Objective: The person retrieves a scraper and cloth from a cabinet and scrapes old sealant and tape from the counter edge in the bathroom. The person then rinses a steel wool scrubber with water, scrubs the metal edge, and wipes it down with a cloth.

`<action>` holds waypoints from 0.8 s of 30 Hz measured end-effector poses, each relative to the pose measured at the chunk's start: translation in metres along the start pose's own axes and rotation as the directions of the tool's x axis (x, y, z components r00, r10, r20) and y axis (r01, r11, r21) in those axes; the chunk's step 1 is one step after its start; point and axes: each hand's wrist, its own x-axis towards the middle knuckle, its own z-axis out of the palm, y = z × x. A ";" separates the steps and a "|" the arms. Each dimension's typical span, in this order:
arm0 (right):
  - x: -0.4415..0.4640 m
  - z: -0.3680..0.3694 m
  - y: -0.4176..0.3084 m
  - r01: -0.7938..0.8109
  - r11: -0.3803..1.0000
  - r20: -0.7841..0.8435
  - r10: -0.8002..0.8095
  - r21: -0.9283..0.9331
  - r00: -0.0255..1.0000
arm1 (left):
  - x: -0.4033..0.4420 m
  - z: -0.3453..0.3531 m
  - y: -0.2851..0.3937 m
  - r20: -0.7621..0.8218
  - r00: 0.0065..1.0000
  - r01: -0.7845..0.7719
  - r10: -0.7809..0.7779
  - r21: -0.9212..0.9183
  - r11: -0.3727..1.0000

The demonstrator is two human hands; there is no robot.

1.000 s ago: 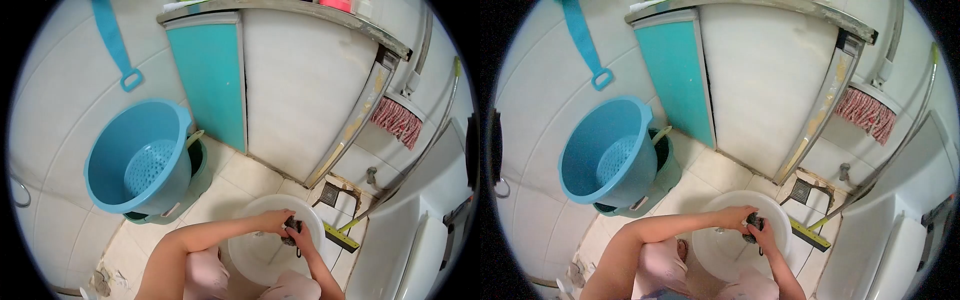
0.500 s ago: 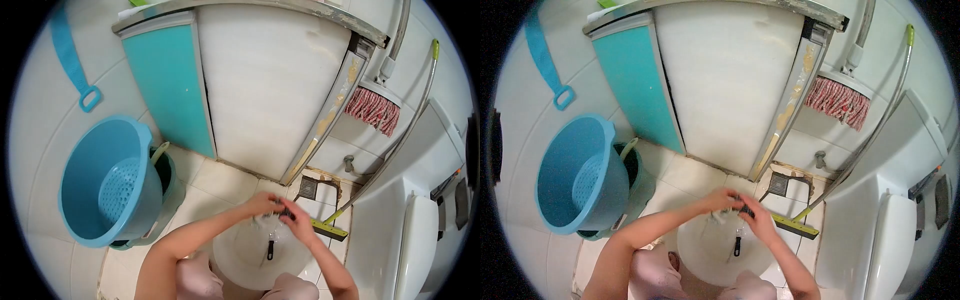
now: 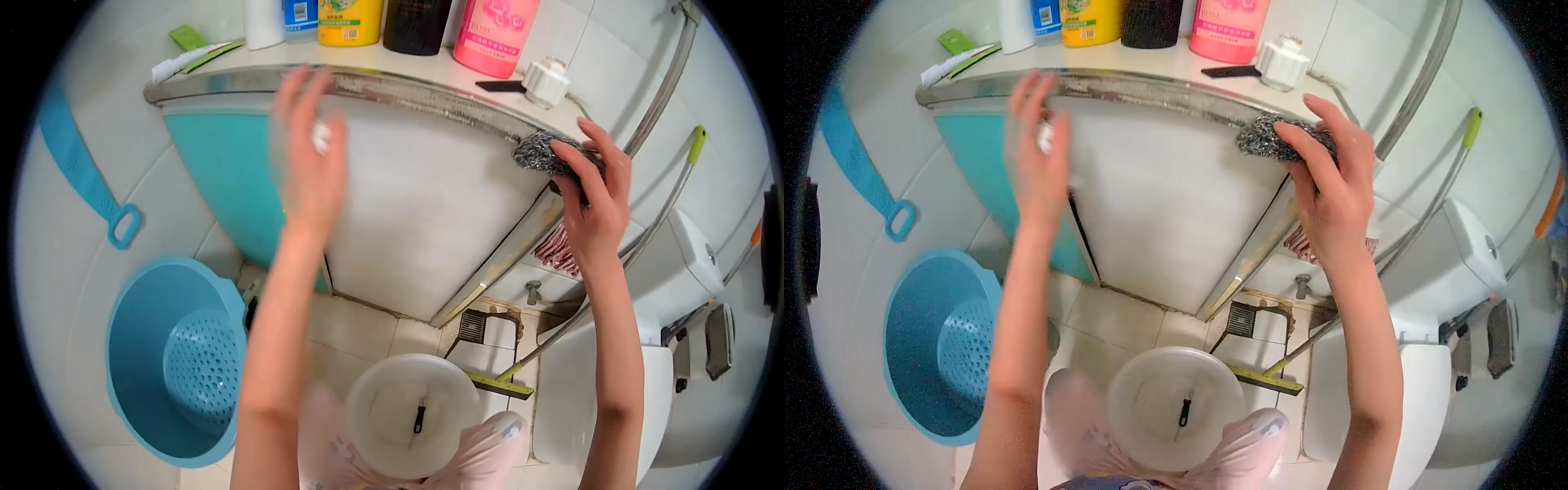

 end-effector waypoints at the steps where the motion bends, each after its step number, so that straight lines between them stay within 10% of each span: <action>1: 0.004 0.002 0.002 0.015 1.000 0.013 -0.015 0.003 1.000 | 0.017 -0.004 -0.015 -0.040 0.997 -0.065 0.072 0.160 0.985; 7: 0.043 0.053 -0.012 0.257 0.966 0.009 -0.257 0.010 0.966 | 0.067 -0.045 -0.073 0.404 0.914 -0.136 -0.019 0.351 0.926; 16: 0.023 0.039 -0.022 0.021 0.999 0.077 -0.018 -0.039 0.997 | 0.086 -0.062 -0.084 0.515 0.854 -0.191 0.070 0.186 0.964; 19: 0.030 0.042 -0.036 -0.099 0.990 0.066 0.106 -0.098 0.992 | 0.101 -0.079 -0.120 0.479 0.831 -0.428 0.282 0.228 0.874; 24: 0.077 0.137 -0.080 0.133 0.977 0.043 -0.142 0.166 0.989 | 0.106 -0.100 -0.169 0.416 0.908 -0.226 0.050 0.385 0.895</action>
